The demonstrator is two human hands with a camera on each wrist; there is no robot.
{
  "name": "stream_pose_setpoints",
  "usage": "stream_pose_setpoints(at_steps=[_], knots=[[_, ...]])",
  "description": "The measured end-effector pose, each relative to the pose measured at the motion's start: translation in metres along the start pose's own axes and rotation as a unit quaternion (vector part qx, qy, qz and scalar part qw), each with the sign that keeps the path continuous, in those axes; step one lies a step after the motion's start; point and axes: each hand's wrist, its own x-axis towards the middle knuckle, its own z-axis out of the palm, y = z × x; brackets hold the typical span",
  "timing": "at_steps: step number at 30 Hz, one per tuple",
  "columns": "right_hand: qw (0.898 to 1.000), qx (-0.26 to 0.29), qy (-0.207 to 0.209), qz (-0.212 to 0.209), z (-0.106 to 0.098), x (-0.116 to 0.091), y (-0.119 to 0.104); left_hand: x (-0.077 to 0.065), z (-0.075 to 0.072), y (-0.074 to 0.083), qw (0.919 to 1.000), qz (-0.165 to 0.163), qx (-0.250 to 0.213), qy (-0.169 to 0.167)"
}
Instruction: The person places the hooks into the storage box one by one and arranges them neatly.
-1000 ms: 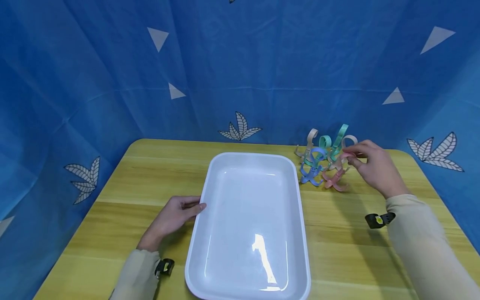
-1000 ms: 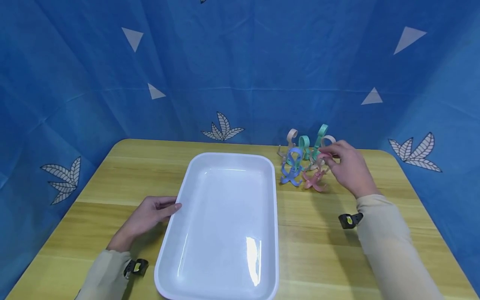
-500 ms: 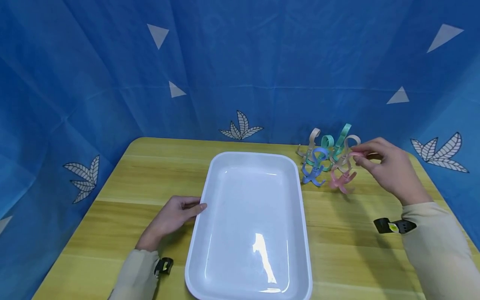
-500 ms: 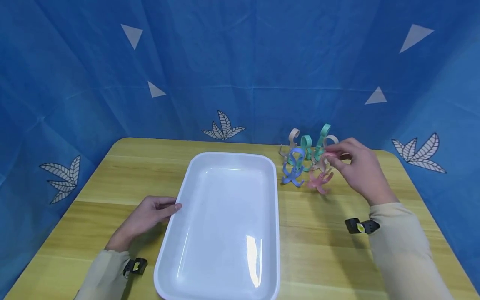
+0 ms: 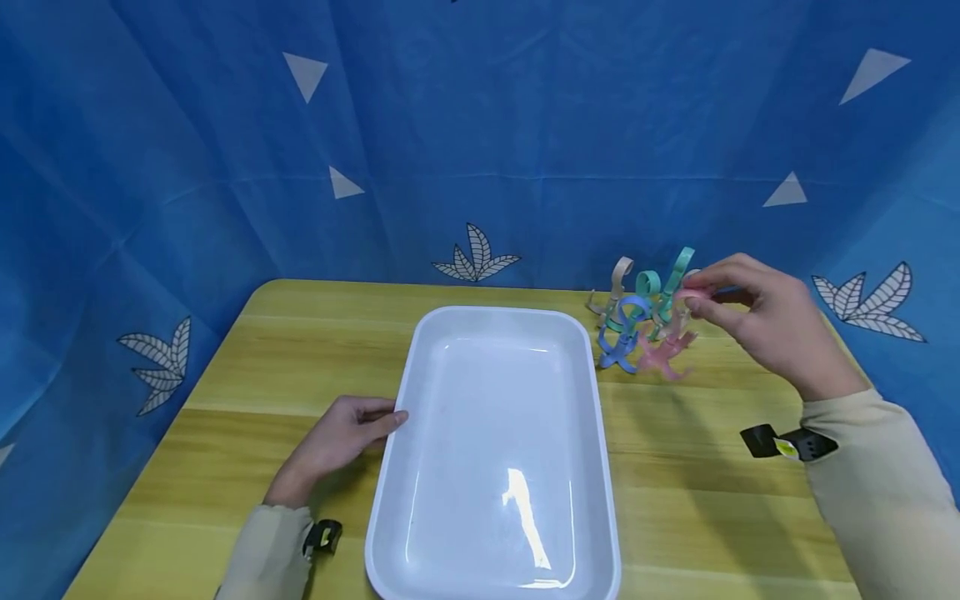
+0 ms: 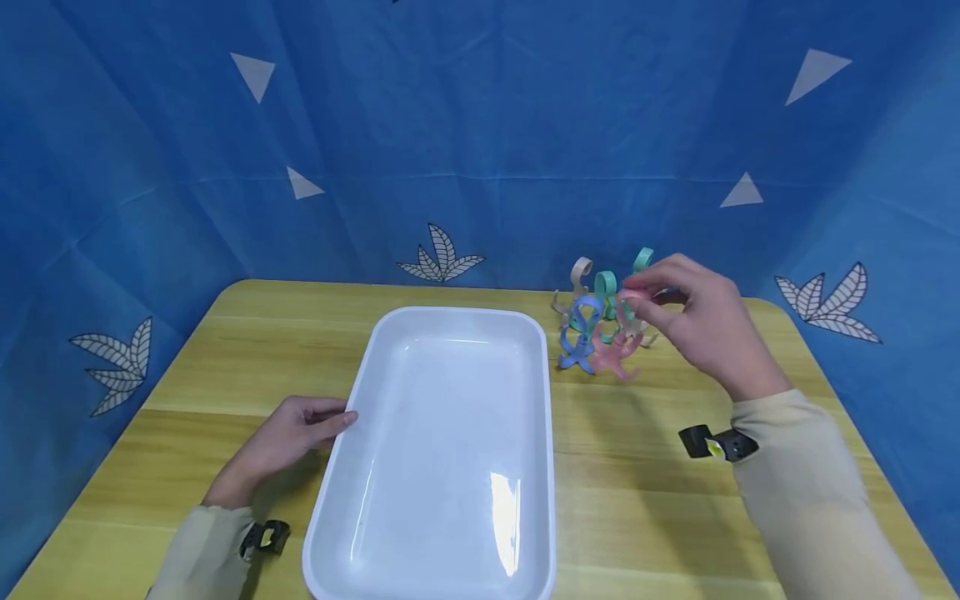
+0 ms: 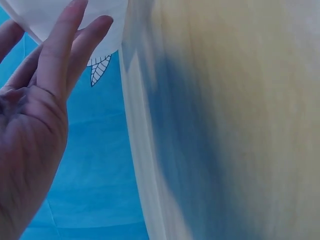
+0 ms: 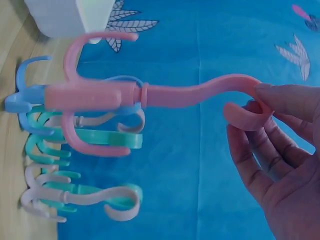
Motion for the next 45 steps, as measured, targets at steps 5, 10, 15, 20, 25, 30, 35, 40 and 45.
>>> stream_pose_setpoints(at_steps=[5,10,15,20,25,30,35,40,45], knots=[[1.0,0.003,-0.009,-0.029,0.004,0.006,-0.014,0.0,0.0,0.0,0.9999,0.001,0.014,-0.005],[0.997,-0.003,-0.006,-0.081,0.01,0.012,-0.027,-0.001,0.0,0.001,0.9999,0.001,0.011,-0.007],[0.988,-0.012,0.006,-0.152,0.018,0.024,-0.04,-0.001,-0.001,0.002,0.9999,-0.003,0.006,-0.01],[0.987,0.011,-0.023,-0.157,0.031,0.04,-0.056,-0.001,-0.002,0.003,0.9998,-0.005,0.014,-0.011],[0.987,0.052,-0.063,-0.14,0.051,0.054,-0.066,-0.001,-0.002,0.004,0.9999,-0.008,0.004,-0.014],[0.983,0.066,-0.103,-0.135,0.074,0.065,-0.079,-0.001,-0.002,0.002,0.9998,-0.006,-0.004,-0.016],[0.976,0.076,-0.135,-0.15,0.094,0.074,-0.094,-0.002,-0.004,0.002,0.9997,-0.013,-0.013,-0.014],[0.974,0.083,-0.154,-0.143,0.109,0.079,-0.104,-0.001,-0.004,0.001,0.9995,-0.014,-0.027,-0.013],[0.972,0.081,-0.171,-0.14,0.127,0.083,-0.105,0.001,-0.002,0.001,0.9993,-0.014,-0.033,-0.013]])
